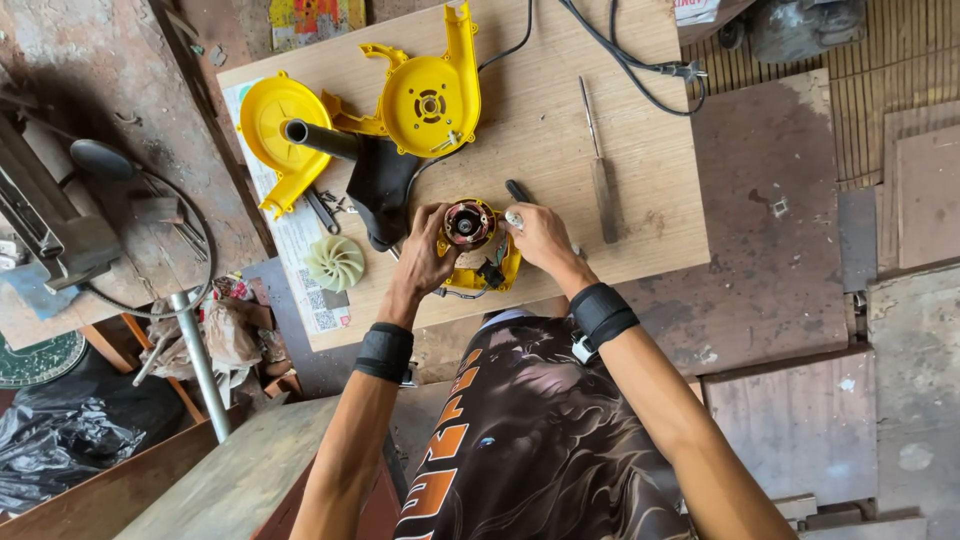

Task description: The person cleans the disassembled internal parts of a yellow electric blower on a workbench. They hold the motor housing and use a brush to sweep dust from the armature and stator, lifting the armature out to brush it and brushing the housing interior.

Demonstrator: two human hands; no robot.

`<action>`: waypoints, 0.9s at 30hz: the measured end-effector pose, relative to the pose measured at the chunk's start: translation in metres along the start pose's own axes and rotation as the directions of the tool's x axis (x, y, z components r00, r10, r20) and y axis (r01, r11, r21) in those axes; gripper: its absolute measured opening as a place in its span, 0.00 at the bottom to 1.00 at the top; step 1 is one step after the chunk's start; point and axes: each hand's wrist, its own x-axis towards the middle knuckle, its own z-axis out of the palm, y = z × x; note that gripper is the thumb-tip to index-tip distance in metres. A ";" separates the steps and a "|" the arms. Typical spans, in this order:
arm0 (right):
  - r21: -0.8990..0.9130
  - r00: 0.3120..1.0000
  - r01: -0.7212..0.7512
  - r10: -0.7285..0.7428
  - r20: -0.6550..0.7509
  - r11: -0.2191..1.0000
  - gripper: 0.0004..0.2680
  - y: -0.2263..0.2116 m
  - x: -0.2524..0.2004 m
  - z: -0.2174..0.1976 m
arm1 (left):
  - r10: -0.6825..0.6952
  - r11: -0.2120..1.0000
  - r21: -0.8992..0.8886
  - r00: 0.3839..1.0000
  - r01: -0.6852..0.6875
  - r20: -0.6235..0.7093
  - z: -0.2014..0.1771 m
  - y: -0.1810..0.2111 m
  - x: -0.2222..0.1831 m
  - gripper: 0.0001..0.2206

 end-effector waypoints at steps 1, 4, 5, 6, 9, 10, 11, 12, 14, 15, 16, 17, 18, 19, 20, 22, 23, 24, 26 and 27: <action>-0.001 1.000 -0.001 0.001 -0.004 1.000 0.09 0.002 0.001 0.001 | 0.005 1.000 -0.001 1.000 -0.005 0.001 -0.003 0.005 0.004 0.30; 0.018 0.998 -0.057 0.057 0.003 0.998 0.11 0.007 0.002 0.003 | -0.049 0.999 0.018 0.999 0.049 0.015 -0.008 0.017 0.008 0.31; 0.026 0.999 -0.048 0.048 0.003 0.998 0.11 0.009 0.002 0.003 | -0.055 0.998 0.027 0.998 0.055 0.025 -0.008 0.018 0.008 0.31; 0.034 0.999 -0.036 0.036 0.002 0.999 0.10 0.010 0.003 0.004 | -0.062 0.997 0.038 0.998 0.060 0.032 -0.009 0.018 0.009 0.32; 0.043 0.997 -0.064 0.063 0.032 0.997 0.11 0.006 0.002 0.000 | -0.020 1.000 0.005 1.000 0.020 0.007 -0.003 0.008 0.005 0.31; 0.041 0.998 -0.060 0.058 0.039 0.997 0.11 0.004 0.001 -0.002 | -0.027 1.000 0.005 1.000 0.027 0.002 -0.001 0.004 0.002 0.31; 0.043 0.997 -0.041 0.038 0.061 0.998 0.11 0.001 0.000 -0.004 | -0.008 1.000 -0.014 1.000 0.008 -0.023 0.002 0.001 0.000 0.31; 0.042 0.997 -0.020 0.016 0.082 0.999 0.11 -0.001 0.001 -0.008 | 0.013 0.999 -0.033 0.999 -0.014 -0.051 0.005 -0.003 0.000 0.31; -0.003 0.996 0.042 -0.041 0.080 0.999 0.11 -0.015 -0.002 -0.017 | 0.004 0.998 -0.062 0.997 -0.009 -0.077 0.005 -0.003 -0.001 0.31; -0.044 0.993 0.096 -0.093 0.077 0.994 0.11 -0.022 -0.004 -0.021 | -0.001 0.996 -0.089 0.996 -0.007 -0.094 0.005 -0.002 -0.003 0.30; -0.051 0.991 0.106 -0.102 0.083 0.993 0.11 -0.032 -0.006 -0.028 | -0.005 0.996 -0.093 0.994 -0.005 -0.107 0.005 -0.002 -0.002 0.30; -0.032 0.972 0.232 -0.231 0.031 0.972 0.09 -0.043 -0.008 -0.034 | -0.015 0.996 -0.085 0.994 0.006 -0.109 0.005 -0.001 -0.002 0.30; -0.016 0.935 0.353 -0.354 -0.015 0.935 0.07 -0.054 -0.013 -0.039 | -0.033 0.997 -0.079 0.993 0.025 -0.110 0.005 0.000 -0.005 0.30; -0.019 0.932 0.361 -0.361 0.000 0.932 0.07 -0.060 -0.010 -0.042 | -0.045 0.996 -0.085 0.991 0.034 -0.122 0.001 0.006 -0.003 0.30; -0.103 0.901 0.435 -0.432 0.045 0.895 0.11 -0.067 -0.009 -0.045 | -0.024 0.995 -0.103 0.992 0.011 -0.124 -0.004 0.012 -0.003 0.29; -0.186 0.855 0.519 -0.509 0.104 0.834 0.15 -0.068 -0.004 -0.039 | -0.007 0.992 -0.123 0.990 -0.011 -0.144 -0.006 0.015 -0.004 0.28; -0.223 0.827 0.561 -0.547 0.128 0.797 0.15 -0.063 0.001 -0.032 | -0.018 0.989 -0.149 0.992 -0.001 -0.126 -0.004 0.012 -0.005 0.28; -0.258 0.797 0.602 -0.583 0.154 0.755 0.14 -0.057 0.006 -0.024 | -0.028 0.985 -0.174 0.994 0.009 -0.109 -0.002 0.008 -0.004 0.29; -0.278 0.783 0.620 -0.605 0.147 0.734 0.13 -0.043 0.012 -0.012 | -0.081 0.976 -0.210 0.993 0.061 -0.091 -0.005 0.010 -0.003 0.27; -0.295 0.776 0.624 -0.617 0.131 0.723 0.12 -0.035 0.012 -0.005 | -0.129 0.964 -0.243 0.990 0.112 -0.054 -0.005 0.012 -0.005 0.26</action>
